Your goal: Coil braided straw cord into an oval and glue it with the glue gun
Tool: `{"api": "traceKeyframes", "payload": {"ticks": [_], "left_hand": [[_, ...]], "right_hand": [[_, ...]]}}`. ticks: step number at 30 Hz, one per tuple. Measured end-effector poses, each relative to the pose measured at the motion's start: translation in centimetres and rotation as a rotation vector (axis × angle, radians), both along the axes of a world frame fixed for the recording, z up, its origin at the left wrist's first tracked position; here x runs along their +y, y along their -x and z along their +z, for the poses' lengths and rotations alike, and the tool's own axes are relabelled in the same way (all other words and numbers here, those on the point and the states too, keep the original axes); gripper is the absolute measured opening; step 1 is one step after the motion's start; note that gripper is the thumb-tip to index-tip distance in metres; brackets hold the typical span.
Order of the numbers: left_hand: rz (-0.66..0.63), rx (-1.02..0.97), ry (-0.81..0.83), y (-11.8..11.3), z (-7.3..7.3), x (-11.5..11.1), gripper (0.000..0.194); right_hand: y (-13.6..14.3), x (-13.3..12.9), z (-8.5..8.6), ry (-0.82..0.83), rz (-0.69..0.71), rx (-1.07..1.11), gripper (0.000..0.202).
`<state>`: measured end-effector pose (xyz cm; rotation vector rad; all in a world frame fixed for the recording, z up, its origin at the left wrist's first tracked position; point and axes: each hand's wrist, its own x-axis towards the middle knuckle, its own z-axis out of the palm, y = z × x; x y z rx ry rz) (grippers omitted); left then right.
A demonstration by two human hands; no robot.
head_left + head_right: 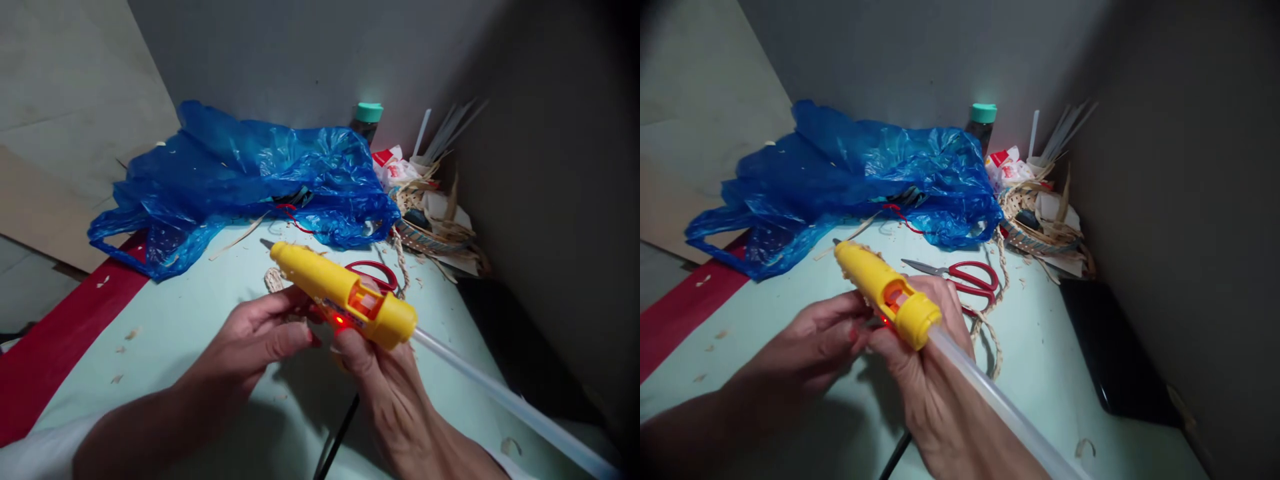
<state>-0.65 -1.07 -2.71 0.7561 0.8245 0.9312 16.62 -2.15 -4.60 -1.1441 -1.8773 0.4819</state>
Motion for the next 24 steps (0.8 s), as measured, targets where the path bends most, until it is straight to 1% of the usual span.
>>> {"api": "traceKeyframes", "payload": {"ticks": [2, 4, 6, 10, 13, 15, 19, 22, 24], "left_hand": [[-0.037, -0.101, 0.018, -0.8, -0.3, -0.3, 0.035], [-0.051, -0.141, 0.016, -1.2, -0.6, -0.4, 0.031], [-0.04, -0.159, 0.01, -1.4, -1.0, -0.3, 0.029], [0.003, -0.204, -0.017, -1.8, -1.3, -0.3, 0.027], [0.01, -0.222, -0.021, -1.8, -1.1, -0.3, 0.022], [0.019, -0.23, -0.024, -1.6, -1.0, -0.3, 0.021], [0.067, -0.225, -0.009, -1.2, -0.9, 0.1, 0.019], [0.13, -0.235, 0.008, -0.7, -0.7, 0.6, 0.015], [0.154, -0.234, 0.016, -0.5, -0.5, 0.9, 0.012]], "right_hand": [[0.5, -0.1, 0.0, -0.003, 0.026, 0.069, 0.027], [0.8, -0.1, 0.1, -0.022, 0.031, 0.049, 0.029], [1.0, -0.1, 0.3, -0.037, 0.029, -0.018, 0.041], [1.1, 0.1, 0.4, -0.006, 0.032, -0.043, 0.06], [0.6, 0.4, 0.3, -0.043, -0.008, -0.172, 0.069], [0.1, 0.6, 0.3, -0.101, -0.015, -0.243, 0.065], [-0.7, 0.2, 1.0, -0.197, 0.029, -0.276, 0.048], [-1.2, -0.8, 1.9, -0.306, 0.072, -0.368, 0.03], [-2.0, -1.2, 2.4, -0.362, 0.044, -0.315, 0.015]]}}
